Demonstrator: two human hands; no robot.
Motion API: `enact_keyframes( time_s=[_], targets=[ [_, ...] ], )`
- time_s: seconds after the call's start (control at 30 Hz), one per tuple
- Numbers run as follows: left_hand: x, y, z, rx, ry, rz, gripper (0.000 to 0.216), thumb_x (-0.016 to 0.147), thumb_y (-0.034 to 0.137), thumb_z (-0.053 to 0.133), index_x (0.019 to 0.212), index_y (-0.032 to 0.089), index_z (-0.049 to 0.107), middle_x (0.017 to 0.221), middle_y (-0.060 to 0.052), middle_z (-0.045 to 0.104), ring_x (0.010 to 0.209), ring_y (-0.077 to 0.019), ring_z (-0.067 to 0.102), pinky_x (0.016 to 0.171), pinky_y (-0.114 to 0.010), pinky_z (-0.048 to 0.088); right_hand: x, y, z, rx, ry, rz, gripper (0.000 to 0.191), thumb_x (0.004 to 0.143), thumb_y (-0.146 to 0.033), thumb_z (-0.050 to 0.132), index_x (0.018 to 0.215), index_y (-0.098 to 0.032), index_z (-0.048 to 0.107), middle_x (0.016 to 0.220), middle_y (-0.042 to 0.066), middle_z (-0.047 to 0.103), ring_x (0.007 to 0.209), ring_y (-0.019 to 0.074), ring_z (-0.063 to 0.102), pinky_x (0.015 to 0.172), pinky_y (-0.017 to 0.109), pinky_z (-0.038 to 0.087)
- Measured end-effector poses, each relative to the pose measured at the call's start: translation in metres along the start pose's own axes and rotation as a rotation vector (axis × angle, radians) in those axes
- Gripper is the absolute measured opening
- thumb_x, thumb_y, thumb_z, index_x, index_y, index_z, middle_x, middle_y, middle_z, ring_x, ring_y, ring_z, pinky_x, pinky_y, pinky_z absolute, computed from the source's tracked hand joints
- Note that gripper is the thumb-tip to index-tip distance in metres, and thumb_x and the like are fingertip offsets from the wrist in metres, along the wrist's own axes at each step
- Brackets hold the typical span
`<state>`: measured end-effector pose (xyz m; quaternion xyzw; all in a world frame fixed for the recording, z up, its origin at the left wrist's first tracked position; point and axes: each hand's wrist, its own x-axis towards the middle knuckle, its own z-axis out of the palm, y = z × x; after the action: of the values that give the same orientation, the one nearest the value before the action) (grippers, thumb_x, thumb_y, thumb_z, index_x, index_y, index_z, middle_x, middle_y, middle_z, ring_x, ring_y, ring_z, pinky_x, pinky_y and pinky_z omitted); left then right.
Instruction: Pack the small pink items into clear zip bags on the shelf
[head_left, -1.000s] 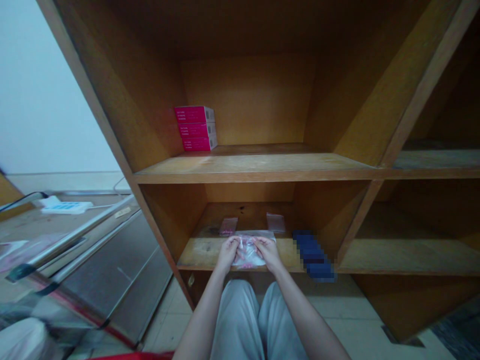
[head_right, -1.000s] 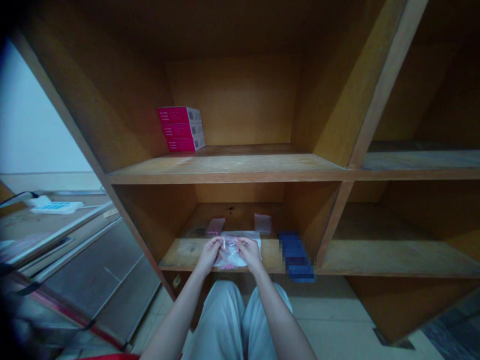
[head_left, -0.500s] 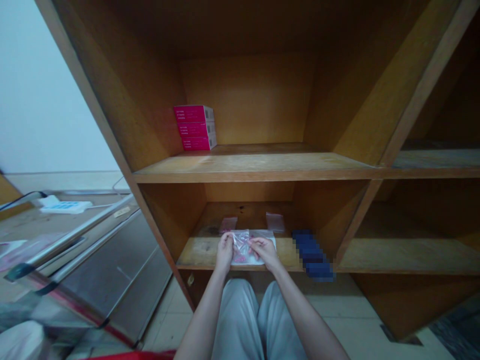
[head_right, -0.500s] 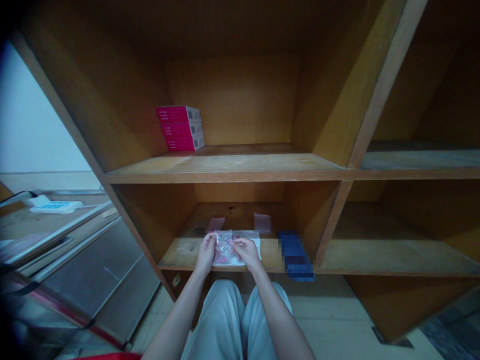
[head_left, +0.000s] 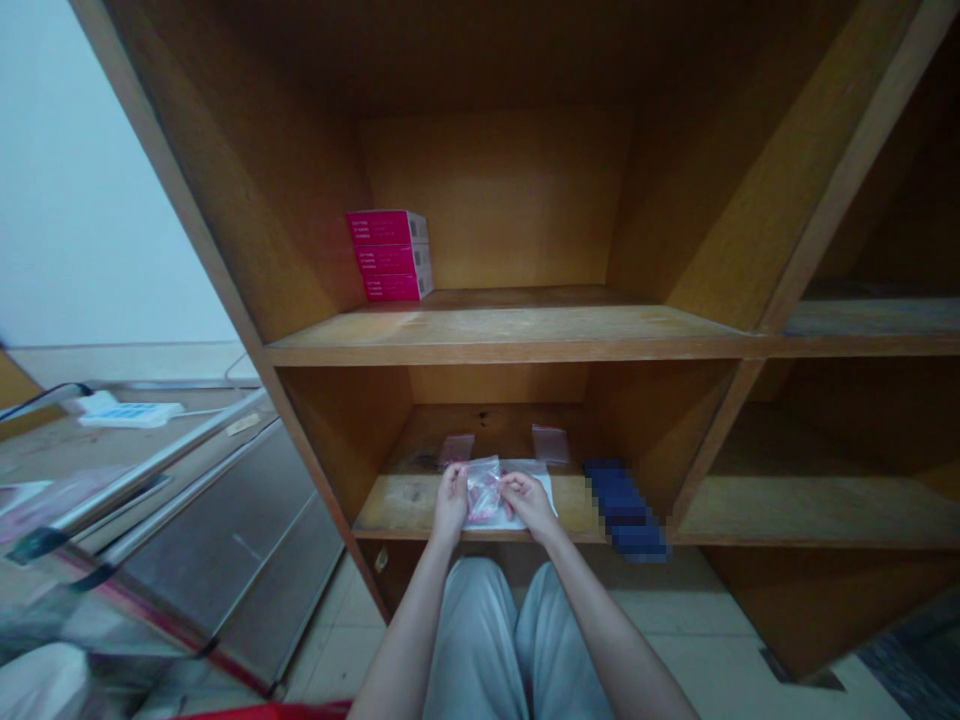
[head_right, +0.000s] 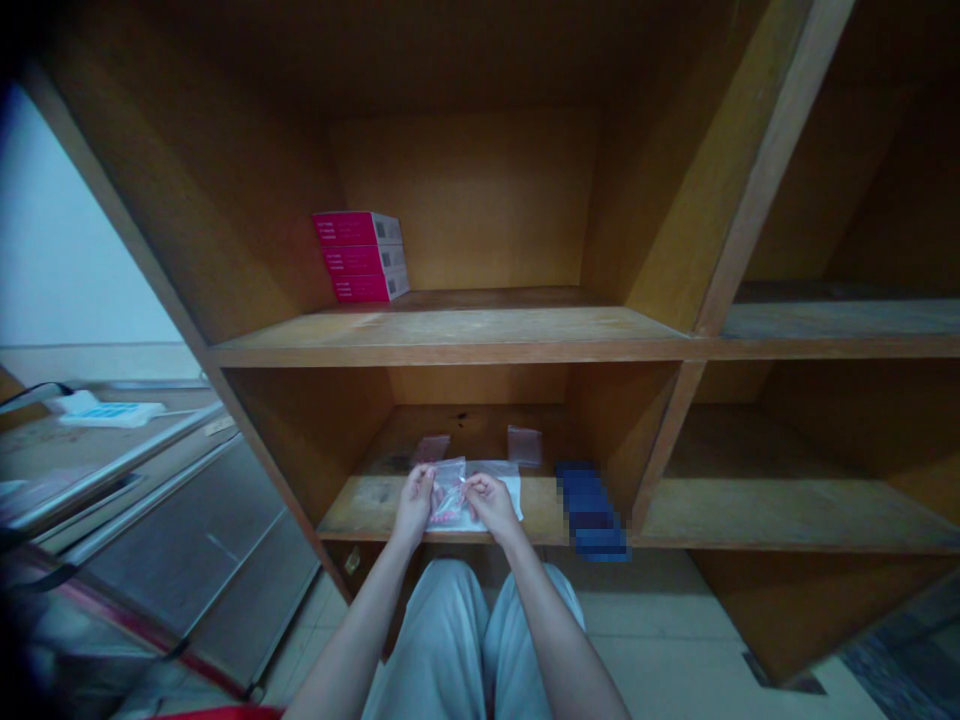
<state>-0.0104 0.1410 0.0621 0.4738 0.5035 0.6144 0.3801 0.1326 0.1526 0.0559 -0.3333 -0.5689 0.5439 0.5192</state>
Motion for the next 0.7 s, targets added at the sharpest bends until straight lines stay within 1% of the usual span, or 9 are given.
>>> enact_keyframes(
  time_s=[0.23, 0.37, 0.43, 0.57, 0.7],
  targets=[
    [-0.003, 0.006, 0.002, 0.024, 0.035, -0.004, 0.031, 0.076, 0.049, 0.044, 0.081, 0.018, 0.046, 0.048, 0.007, 0.041, 0.038, -0.0068, 0.035, 0.038, -0.017, 0.026, 0.001, -0.002, 0.001, 0.031, -0.006, 0.022, 0.025, 0.069, -0.04, 0.057, 0.073, -0.016, 0.054, 0.052, -0.004, 0.055, 0.034, 0.0048, 0.039, 0.033, 0.016, 0.028],
    [-0.003, 0.007, 0.001, 0.047, 0.072, 0.057, 0.03, 0.075, 0.048, 0.046, 0.08, 0.018, 0.049, 0.059, 0.003, 0.047, 0.051, -0.0095, 0.045, 0.048, -0.018, 0.034, 0.001, 0.0, 0.0, 0.047, 0.017, 0.017, 0.024, 0.068, -0.039, 0.058, 0.071, -0.016, 0.055, 0.052, -0.004, 0.055, 0.034, 0.0049, 0.039, 0.033, 0.016, 0.028],
    [-0.004, 0.005, 0.001, 0.044, 0.062, 0.062, 0.03, 0.075, 0.048, 0.046, 0.079, 0.018, 0.048, 0.059, 0.004, 0.046, 0.052, -0.0094, 0.045, 0.048, -0.018, 0.034, 0.002, 0.0, 0.0, 0.05, 0.031, 0.022, 0.024, 0.067, -0.039, 0.059, 0.072, -0.016, 0.055, 0.051, -0.004, 0.055, 0.034, 0.0051, 0.039, 0.033, 0.017, 0.028],
    [-0.007, 0.001, 0.001, 0.02, 0.026, 0.039, 0.028, 0.075, 0.047, 0.047, 0.08, 0.019, 0.043, 0.05, 0.007, 0.038, 0.043, -0.008, 0.038, 0.043, -0.017, 0.029, 0.002, 0.0, 0.0, 0.054, 0.047, 0.028, 0.026, 0.066, -0.041, 0.059, 0.072, -0.016, 0.056, 0.049, -0.004, 0.054, 0.033, 0.0053, 0.039, 0.034, 0.017, 0.028],
    [-0.012, 0.005, 0.002, 0.056, 0.02, 0.104, 0.023, 0.079, 0.043, 0.043, 0.082, 0.02, 0.041, 0.053, 0.006, 0.041, 0.048, -0.0094, 0.042, 0.049, -0.019, 0.034, 0.001, -0.004, 0.001, 0.058, 0.061, 0.033, 0.026, 0.067, -0.041, 0.059, 0.069, -0.015, 0.056, 0.046, -0.005, 0.051, 0.033, 0.0053, 0.039, 0.034, 0.017, 0.028]
  ],
)
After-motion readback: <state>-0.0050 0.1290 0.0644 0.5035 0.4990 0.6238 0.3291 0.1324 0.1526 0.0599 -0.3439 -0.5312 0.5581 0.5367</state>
